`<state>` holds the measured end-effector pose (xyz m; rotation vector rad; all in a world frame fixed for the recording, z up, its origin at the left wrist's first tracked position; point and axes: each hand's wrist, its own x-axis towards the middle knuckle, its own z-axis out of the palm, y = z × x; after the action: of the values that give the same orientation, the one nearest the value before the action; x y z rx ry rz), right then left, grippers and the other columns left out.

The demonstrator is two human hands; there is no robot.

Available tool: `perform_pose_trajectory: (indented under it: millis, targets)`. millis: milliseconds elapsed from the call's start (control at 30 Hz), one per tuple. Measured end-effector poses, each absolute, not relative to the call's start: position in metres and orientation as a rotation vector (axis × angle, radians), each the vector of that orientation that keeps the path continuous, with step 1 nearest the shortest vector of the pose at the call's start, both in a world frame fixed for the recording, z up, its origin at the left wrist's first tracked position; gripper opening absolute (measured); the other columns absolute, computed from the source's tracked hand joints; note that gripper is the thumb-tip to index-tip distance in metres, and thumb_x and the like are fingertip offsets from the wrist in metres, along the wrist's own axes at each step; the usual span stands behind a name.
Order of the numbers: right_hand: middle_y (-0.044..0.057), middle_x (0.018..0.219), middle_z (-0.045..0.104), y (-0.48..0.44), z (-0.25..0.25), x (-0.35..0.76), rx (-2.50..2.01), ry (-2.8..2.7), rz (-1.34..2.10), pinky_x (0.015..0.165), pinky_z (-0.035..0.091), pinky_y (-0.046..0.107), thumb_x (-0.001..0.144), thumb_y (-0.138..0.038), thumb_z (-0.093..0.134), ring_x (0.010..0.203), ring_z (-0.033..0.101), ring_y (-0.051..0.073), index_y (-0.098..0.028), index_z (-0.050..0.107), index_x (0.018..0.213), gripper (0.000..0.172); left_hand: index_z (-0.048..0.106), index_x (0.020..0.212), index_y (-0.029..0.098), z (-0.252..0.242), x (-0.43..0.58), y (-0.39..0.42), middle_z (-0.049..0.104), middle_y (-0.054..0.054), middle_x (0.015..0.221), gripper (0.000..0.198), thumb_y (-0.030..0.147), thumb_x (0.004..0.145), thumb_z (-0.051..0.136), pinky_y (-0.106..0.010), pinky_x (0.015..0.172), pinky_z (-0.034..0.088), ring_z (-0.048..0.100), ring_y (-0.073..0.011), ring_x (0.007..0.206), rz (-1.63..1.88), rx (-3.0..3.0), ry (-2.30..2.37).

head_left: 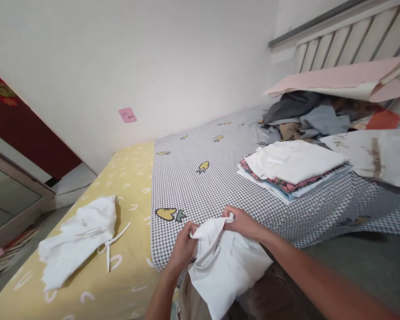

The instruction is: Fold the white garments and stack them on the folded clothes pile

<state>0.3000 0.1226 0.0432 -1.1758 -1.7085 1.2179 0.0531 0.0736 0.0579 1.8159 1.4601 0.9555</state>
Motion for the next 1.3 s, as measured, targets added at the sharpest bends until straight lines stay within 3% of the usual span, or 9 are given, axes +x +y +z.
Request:
perform_pose_trajectory:
  millis: [100,233,367,467,733,867,1033,1167,1300]
  targets:
    - [-0.008,0.067,0.053,0.109,0.055,0.298,-1.104,-1.36,1.477,0.06,0.04,0.025,0.066,-0.039,0.078,0.063,0.05,0.014,-0.025,0.047,0.081,0.037,0.037,0.068,0.026,0.067,0.058,0.066,0.048,0.005,0.065,0.016,0.015,0.072,0.049,-0.025,0.062,0.042,0.051,-0.0155,0.066,0.985,1.783,1.566]
    - [-0.005,0.077,0.06,0.128,0.071,0.291,-1.123,-1.247,1.346,0.063,0.047,0.029,0.069,-0.044,0.077,0.068,0.058,0.018,-0.026,0.05,0.086,0.037,0.048,0.073,0.024,0.106,0.056,0.096,0.051,0.005,0.068,0.012,0.014,0.075,0.053,-0.025,0.064,0.04,0.051,-0.0146,0.066,1.024,1.825,1.752]
    - [0.007,0.112,0.065,0.172,0.053,0.3,-1.335,-1.381,0.699,0.092,0.051,0.046,0.071,-0.038,0.07,0.105,0.062,0.027,-0.025,0.061,0.108,0.04,0.056,0.108,0.024,0.134,0.034,0.137,0.06,-0.005,0.111,0.024,0.019,0.084,0.054,-0.035,0.081,0.047,0.058,-0.0178,0.084,1.189,1.704,2.059]
    - [0.014,0.129,0.06,0.191,0.024,0.315,-1.343,-1.31,0.607,0.102,0.047,0.053,0.075,-0.04,0.065,0.113,0.06,0.03,-0.023,0.062,0.124,0.051,0.053,0.121,0.018,0.121,0.016,0.144,0.055,-0.015,0.123,0.034,0.021,0.088,0.05,-0.043,0.089,0.051,0.061,-0.0219,0.096,1.236,1.569,2.18]
    - [0.008,0.112,0.075,0.191,0.007,0.332,-1.174,-1.234,0.905,0.098,0.051,0.043,0.087,-0.06,0.053,0.107,0.066,0.026,-0.023,0.073,0.103,0.045,0.058,0.119,0.017,0.048,0.018,0.11,0.066,-0.011,0.108,0.034,0.033,0.091,0.047,-0.044,0.096,0.054,0.066,-0.0242,0.102,1.121,1.617,2.081]
    - [0.009,0.118,0.071,0.181,0.018,0.342,-1.216,-1.254,0.794,0.102,0.047,0.045,0.089,-0.062,0.051,0.114,0.062,0.027,-0.024,0.073,0.107,0.047,0.058,0.126,0.018,0.04,0.034,0.102,0.062,-0.018,0.13,0.044,0.039,0.088,0.055,-0.055,0.107,0.046,0.057,-0.0328,0.126,1.028,1.654,2.081]
    - [0.01,0.108,0.065,0.148,0.018,0.328,-1.568,-1.581,0.531,0.103,0.041,0.053,0.075,-0.052,0.075,0.109,0.059,0.032,-0.026,0.078,0.102,0.038,0.056,0.135,0.022,0.047,0.063,0.094,0.034,-0.02,0.163,0.064,0.037,0.077,0.075,-0.068,0.116,0.028,0.031,-0.0426,0.15,0.609,1.71,2.182]
    - [0.01,0.119,0.061,0.119,0.024,0.317,-1.434,-1.574,0.667,0.107,0.041,0.049,0.07,-0.04,0.079,0.118,0.057,0.031,-0.027,0.077,0.1,0.033,0.068,0.103,0.023,0.052,0.072,0.078,0.028,-0.013,0.168,0.027,0.016,0.076,0.069,-0.061,0.12,0.027,0.025,-0.0356,0.155,0.842,1.852,2.004]
    - [0.01,0.133,0.062,0.07,0.04,0.35,-1.111,-1.615,1.122,0.112,0.038,0.046,0.074,-0.047,0.079,0.132,0.053,0.03,-0.025,0.074,0.084,0.024,0.069,0.097,0.024,0.041,0.053,0.017,0.046,-0.014,0.158,0.015,0.031,0.084,0.066,-0.051,0.12,0.032,0.038,-0.0304,0.149,0.979,1.9,1.475]
